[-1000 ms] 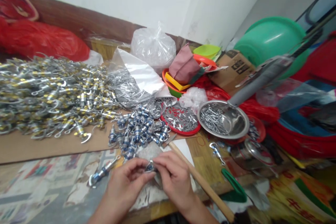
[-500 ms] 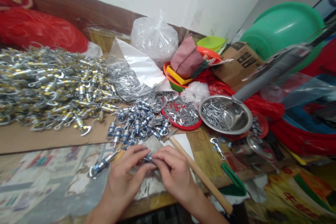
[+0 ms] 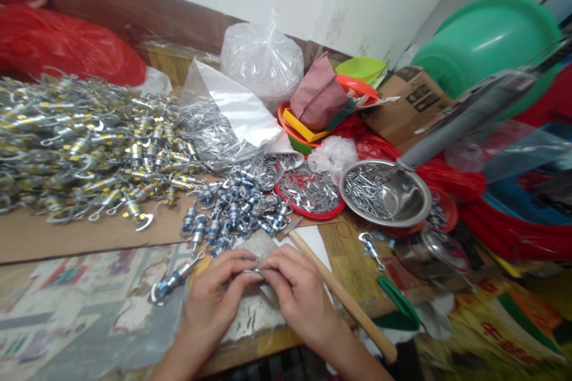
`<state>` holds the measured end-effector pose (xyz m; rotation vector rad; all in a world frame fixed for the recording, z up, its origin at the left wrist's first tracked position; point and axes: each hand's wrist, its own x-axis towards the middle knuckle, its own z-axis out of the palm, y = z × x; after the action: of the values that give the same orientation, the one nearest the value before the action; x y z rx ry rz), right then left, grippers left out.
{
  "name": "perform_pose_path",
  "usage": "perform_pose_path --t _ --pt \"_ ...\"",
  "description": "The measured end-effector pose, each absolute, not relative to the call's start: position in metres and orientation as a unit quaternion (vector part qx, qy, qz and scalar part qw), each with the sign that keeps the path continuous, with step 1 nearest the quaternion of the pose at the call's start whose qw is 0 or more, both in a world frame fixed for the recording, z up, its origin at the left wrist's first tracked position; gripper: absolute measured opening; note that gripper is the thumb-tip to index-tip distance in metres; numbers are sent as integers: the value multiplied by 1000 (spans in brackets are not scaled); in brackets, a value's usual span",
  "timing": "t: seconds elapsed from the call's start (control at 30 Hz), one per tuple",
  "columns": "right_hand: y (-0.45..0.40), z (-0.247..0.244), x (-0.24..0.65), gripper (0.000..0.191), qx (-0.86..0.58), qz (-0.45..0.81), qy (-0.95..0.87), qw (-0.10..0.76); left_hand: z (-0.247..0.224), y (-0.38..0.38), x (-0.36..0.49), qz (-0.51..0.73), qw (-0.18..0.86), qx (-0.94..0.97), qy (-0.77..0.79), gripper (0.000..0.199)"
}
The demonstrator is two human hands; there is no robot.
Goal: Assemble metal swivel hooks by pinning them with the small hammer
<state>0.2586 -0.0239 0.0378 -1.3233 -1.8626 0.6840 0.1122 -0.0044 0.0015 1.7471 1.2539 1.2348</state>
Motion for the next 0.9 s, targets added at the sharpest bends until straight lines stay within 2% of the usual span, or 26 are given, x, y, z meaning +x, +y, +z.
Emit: perform_pose_path --t 0.13,0.23,0.3,0.43,0.77,0.9 --pt "-27 37 262 12 -492 252 -730 401 6 -9 115 480 334 658 475 12" --pt "-31 36 268 21 -436 179 -764 440 16 -14 115 486 418 597 483 12" --pt "-33 38 272 24 -384 109 -806 438 22 -17 114 488 458 564 483 12" --pt "-33 42 277 26 -335 33 -841 423 32 -18 107 456 452 589 491 9" --pt "-42 39 270 22 -391 137 -764 495 48 -19 94 411 293 758 413 9" --pt "-47 46 264 14 -430 216 -713 510 55 -15 91 388 328 767 392 12"
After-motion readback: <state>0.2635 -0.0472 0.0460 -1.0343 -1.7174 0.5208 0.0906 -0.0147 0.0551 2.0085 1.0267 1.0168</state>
